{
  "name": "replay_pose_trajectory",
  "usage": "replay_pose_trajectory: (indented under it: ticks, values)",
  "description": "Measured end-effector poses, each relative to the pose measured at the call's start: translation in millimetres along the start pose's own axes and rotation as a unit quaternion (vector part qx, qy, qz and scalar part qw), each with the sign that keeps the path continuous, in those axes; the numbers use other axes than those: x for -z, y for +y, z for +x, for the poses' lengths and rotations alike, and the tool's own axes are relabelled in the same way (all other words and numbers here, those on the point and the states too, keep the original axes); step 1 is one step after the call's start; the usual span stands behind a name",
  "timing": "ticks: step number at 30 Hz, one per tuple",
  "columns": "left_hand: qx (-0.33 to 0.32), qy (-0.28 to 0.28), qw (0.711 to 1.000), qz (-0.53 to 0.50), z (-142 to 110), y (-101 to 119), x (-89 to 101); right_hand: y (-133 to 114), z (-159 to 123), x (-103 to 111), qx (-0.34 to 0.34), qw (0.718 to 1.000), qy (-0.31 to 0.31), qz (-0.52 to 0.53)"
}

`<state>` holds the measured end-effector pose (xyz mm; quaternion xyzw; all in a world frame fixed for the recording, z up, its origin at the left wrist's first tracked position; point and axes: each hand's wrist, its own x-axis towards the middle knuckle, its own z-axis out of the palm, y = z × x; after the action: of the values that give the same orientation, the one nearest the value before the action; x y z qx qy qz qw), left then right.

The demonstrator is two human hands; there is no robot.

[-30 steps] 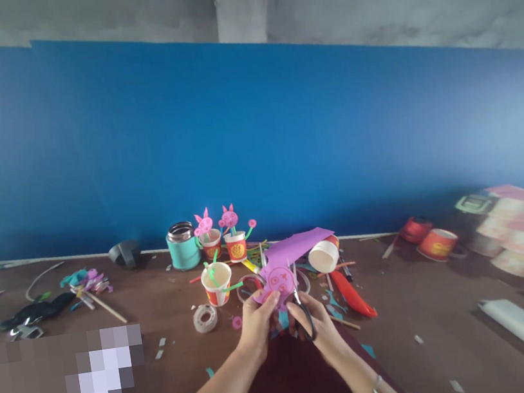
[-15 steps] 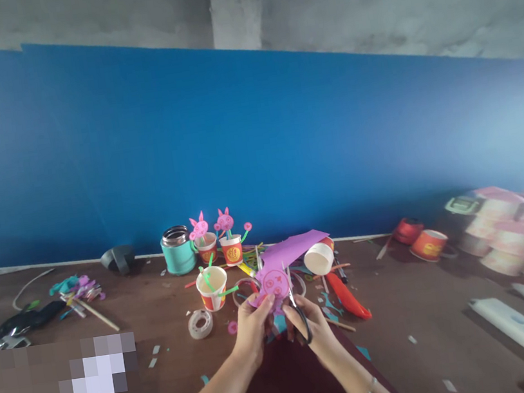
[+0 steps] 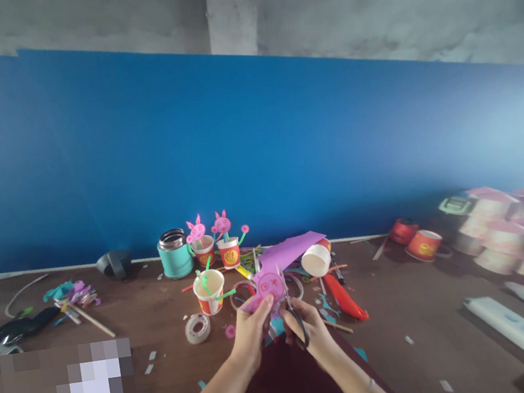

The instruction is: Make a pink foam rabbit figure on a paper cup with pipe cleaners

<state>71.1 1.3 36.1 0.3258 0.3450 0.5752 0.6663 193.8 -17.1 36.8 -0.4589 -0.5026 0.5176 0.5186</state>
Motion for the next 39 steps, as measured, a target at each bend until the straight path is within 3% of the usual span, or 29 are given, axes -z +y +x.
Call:
replay_pose_trajectory:
  ticks: [11,18,22,25,31,39]
  values:
    - [0.023,-0.007,0.999,0.023,6,4,4.6,-1,2,1,-0.013,1.0,-0.003,-0.004]
    - [0.014,-0.008,1.0,-0.022,4,7,4.1,1,3,1,-0.015,1.0,0.008,-0.012]
    - [0.0,-0.064,0.995,-0.074,-2,11,-1.3,6,5,3,-0.016,1.0,0.012,0.002]
    - [-0.026,-0.103,0.993,-0.047,-2,7,-2.6,10,6,4,-0.011,1.0,0.013,0.019]
    - [-0.116,-0.045,0.987,0.102,6,-8,1.5,13,5,2,-0.003,1.0,-0.028,0.0]
    - [-0.087,-0.024,0.99,0.108,8,-10,5.2,7,3,-5,-0.023,0.999,-0.028,0.005]
